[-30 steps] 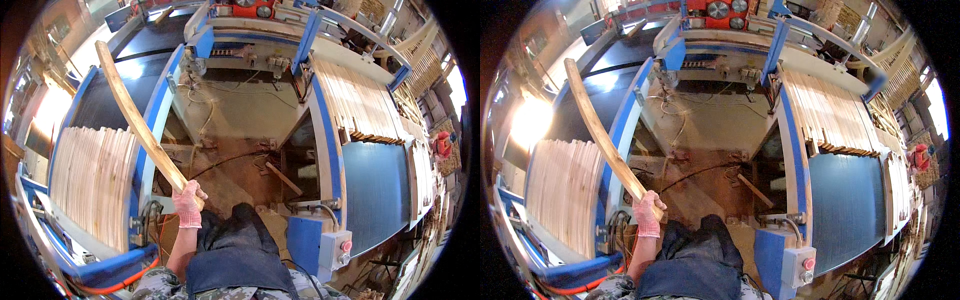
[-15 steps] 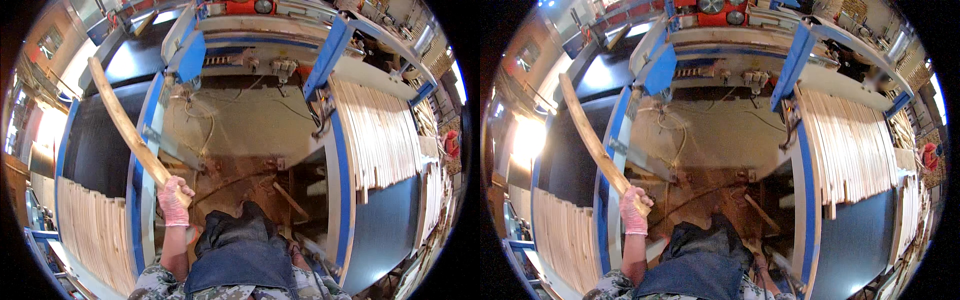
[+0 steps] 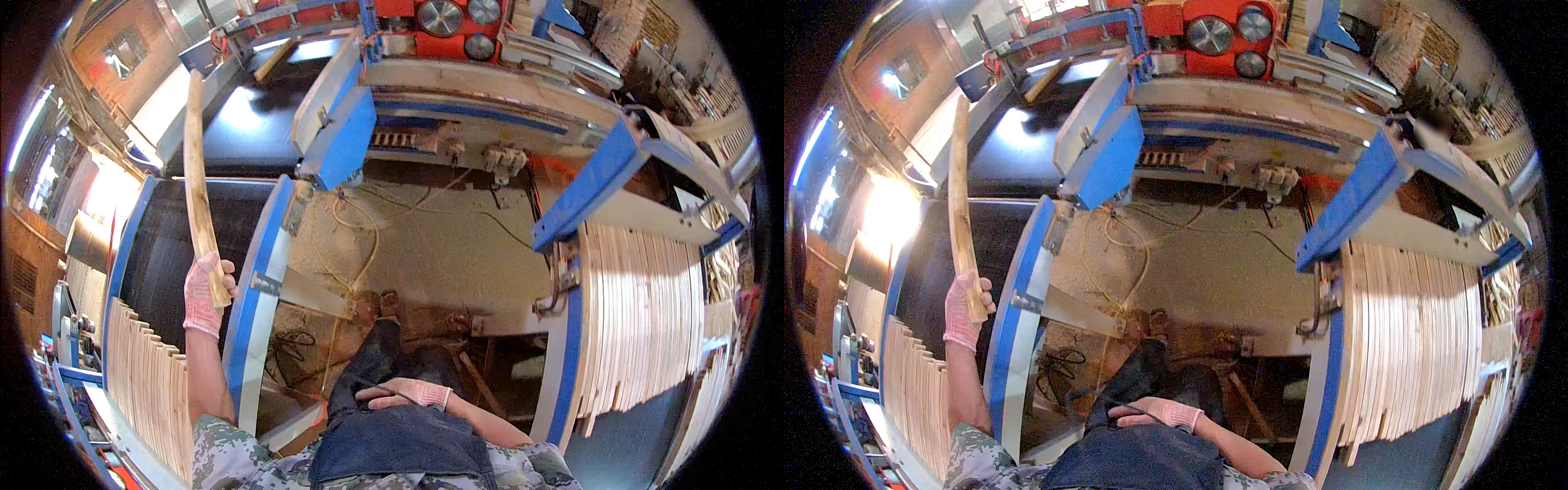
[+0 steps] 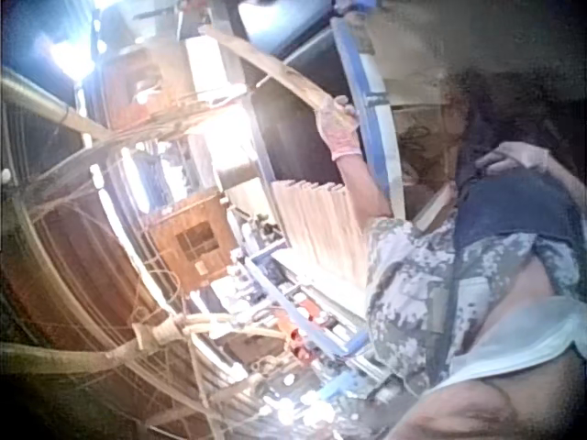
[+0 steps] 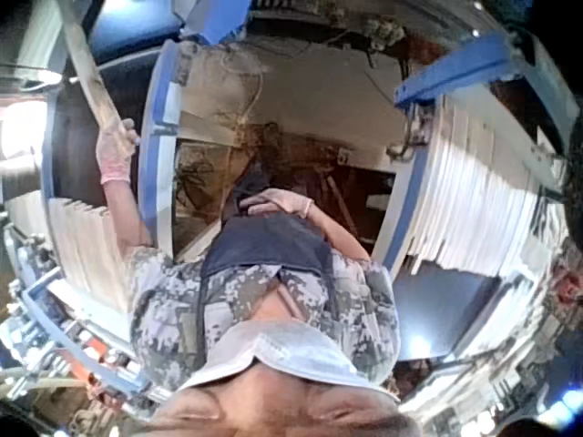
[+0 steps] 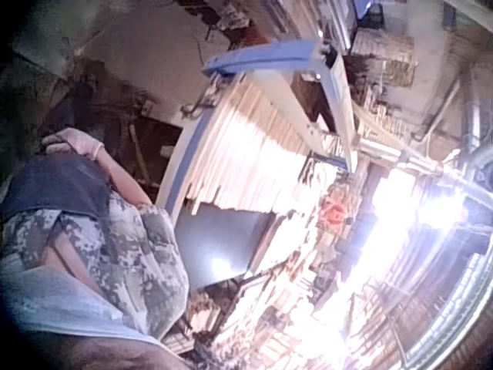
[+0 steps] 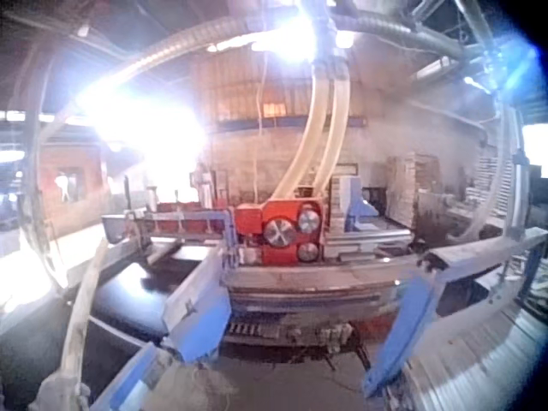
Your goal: The person repeatedly picks up stacks of light-colored wooden planks from a table and places them onto a conveyor belt. They also handle individual planks, feeding them into a machine and then stacking the processed pieces.
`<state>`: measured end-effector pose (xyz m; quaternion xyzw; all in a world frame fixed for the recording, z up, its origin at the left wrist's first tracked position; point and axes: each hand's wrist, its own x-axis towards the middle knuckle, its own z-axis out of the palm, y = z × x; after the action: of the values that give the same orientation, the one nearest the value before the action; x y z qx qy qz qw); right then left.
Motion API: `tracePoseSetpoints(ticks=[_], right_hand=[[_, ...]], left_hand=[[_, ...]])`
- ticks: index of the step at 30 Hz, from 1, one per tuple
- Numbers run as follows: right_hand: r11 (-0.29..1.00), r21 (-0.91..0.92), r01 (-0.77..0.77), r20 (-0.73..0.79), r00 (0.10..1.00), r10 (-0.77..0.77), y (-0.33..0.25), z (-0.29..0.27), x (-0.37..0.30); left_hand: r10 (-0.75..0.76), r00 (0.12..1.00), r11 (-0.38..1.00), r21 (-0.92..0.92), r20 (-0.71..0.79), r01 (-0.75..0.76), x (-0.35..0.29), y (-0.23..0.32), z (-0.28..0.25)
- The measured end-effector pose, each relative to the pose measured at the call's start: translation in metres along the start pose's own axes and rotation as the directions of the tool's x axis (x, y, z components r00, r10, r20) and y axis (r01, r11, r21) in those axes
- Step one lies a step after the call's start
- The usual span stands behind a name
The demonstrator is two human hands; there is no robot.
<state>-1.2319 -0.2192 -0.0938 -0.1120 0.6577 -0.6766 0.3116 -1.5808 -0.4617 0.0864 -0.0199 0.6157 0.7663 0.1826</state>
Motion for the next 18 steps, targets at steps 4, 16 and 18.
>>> tracePoseSetpoints(ticks=[4, 16, 18], right_hand=[[0.999, 0.032, -0.026, -0.043, 0.999, 0.028, -0.004, -0.044, 0.013], [0.854, 0.518, -0.048, -0.365, 0.89, 0.272, -0.012, -0.21, 0.095], [0.839, 0.544, -0.023, -0.359, 0.897, 0.257, -0.024, -0.233, 0.106]], left_hand=[[0.002, 0.999, 0.994, 0.109, -0.036, 0.002, 0.071, 0.035, 0.008], [-0.046, 0.989, 0.93, 0.356, -0.142, 0.094, 0.431, 0.085, 0.032], [-0.051, 0.982, 0.883, 0.451, -0.183, 0.13, 0.486, 0.104, 0.04]])
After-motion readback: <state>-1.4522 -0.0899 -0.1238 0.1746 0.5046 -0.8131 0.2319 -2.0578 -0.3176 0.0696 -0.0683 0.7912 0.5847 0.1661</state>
